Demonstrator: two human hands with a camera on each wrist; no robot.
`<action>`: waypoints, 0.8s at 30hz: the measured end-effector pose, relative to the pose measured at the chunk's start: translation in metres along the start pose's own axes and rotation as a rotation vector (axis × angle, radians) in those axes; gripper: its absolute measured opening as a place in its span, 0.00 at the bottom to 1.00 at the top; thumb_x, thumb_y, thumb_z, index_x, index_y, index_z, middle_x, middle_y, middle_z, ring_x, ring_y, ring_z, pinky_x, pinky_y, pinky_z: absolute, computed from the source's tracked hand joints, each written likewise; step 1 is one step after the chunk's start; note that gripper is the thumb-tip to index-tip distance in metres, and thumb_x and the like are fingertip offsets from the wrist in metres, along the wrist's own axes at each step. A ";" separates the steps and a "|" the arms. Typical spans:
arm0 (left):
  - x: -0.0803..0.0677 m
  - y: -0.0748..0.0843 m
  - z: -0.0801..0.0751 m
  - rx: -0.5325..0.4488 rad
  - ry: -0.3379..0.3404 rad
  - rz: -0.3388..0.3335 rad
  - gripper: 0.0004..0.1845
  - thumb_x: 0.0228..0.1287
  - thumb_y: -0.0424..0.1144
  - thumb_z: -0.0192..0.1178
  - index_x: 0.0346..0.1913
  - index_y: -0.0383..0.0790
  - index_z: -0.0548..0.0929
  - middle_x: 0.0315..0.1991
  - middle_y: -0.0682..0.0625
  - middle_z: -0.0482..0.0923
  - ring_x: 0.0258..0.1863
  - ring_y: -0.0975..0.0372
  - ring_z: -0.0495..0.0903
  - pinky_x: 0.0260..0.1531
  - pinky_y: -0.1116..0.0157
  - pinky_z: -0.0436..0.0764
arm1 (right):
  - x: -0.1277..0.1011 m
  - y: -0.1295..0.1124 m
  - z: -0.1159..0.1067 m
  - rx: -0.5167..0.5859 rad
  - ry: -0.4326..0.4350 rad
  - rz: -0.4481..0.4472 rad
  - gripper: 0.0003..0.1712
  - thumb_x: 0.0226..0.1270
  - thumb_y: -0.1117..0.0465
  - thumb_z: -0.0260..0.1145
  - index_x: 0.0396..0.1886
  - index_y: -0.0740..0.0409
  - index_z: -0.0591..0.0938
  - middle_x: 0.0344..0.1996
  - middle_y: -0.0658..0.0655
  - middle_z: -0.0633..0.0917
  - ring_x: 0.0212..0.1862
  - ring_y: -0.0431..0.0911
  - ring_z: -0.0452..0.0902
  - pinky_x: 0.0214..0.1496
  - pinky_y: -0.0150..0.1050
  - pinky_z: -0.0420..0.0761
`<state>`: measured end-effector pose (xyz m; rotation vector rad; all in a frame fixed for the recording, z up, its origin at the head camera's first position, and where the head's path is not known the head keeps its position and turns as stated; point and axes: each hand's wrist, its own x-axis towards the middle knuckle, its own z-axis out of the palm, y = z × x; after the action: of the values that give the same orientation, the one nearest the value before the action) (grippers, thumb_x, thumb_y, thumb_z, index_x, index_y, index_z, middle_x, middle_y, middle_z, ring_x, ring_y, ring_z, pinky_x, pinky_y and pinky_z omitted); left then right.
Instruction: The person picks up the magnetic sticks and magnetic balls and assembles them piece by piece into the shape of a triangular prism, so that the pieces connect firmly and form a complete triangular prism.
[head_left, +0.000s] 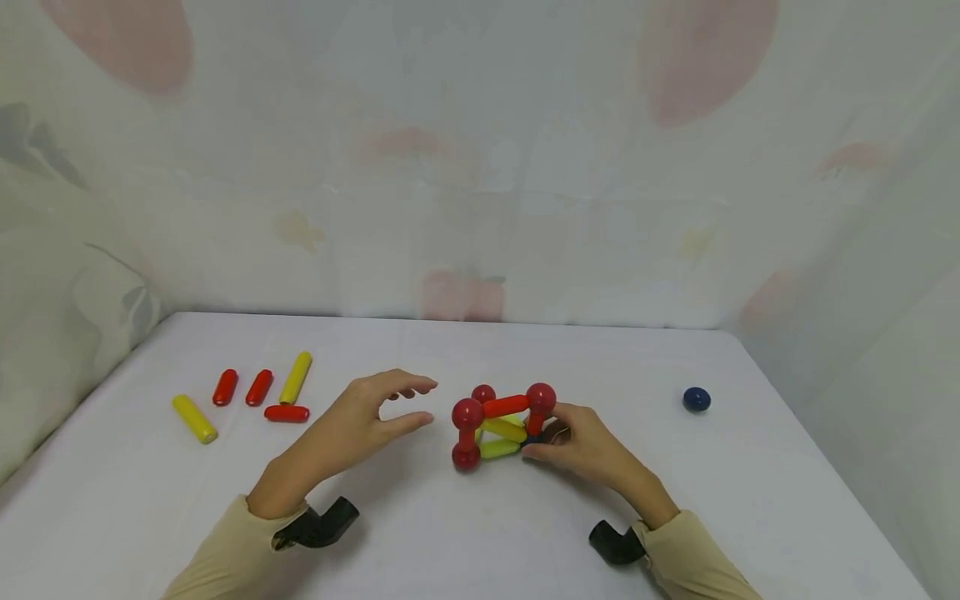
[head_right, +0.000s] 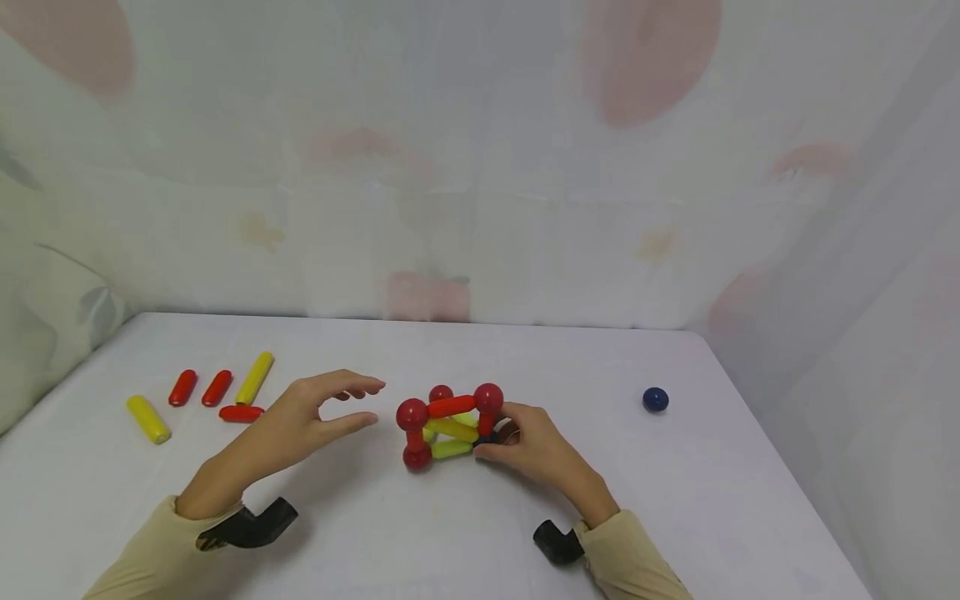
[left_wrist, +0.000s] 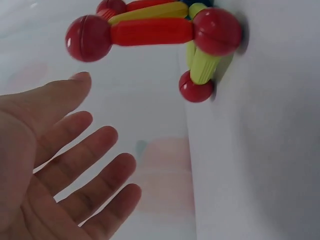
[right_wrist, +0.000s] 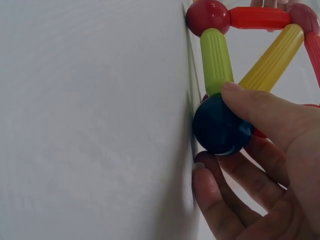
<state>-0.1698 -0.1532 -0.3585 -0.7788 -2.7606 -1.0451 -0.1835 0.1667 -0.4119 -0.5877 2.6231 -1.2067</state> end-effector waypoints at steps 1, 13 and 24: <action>0.000 -0.001 -0.002 0.008 0.000 -0.006 0.22 0.60 0.42 0.71 0.58 0.47 0.82 0.53 0.55 0.84 0.49 0.57 0.81 0.45 0.58 0.83 | 0.000 0.000 0.000 0.000 0.000 -0.003 0.22 0.58 0.52 0.76 0.49 0.54 0.82 0.44 0.52 0.87 0.41 0.42 0.82 0.43 0.29 0.81; -0.004 -0.016 -0.025 0.054 -0.015 -0.040 0.21 0.60 0.40 0.70 0.57 0.44 0.82 0.48 0.51 0.85 0.46 0.57 0.82 0.47 0.59 0.82 | 0.000 0.002 -0.001 -0.025 0.021 -0.037 0.20 0.61 0.55 0.73 0.51 0.54 0.81 0.46 0.53 0.87 0.45 0.45 0.83 0.48 0.35 0.83; -0.009 -0.034 -0.041 0.025 -0.046 -0.085 0.20 0.60 0.40 0.70 0.56 0.45 0.83 0.48 0.50 0.84 0.48 0.54 0.80 0.50 0.57 0.80 | 0.002 0.012 0.000 -0.023 0.053 -0.061 0.23 0.67 0.59 0.69 0.59 0.62 0.77 0.51 0.58 0.85 0.50 0.50 0.81 0.53 0.45 0.84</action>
<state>-0.1832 -0.2050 -0.3497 -0.6968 -2.8631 -1.0172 -0.1884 0.1726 -0.4210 -0.6536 2.6844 -1.2271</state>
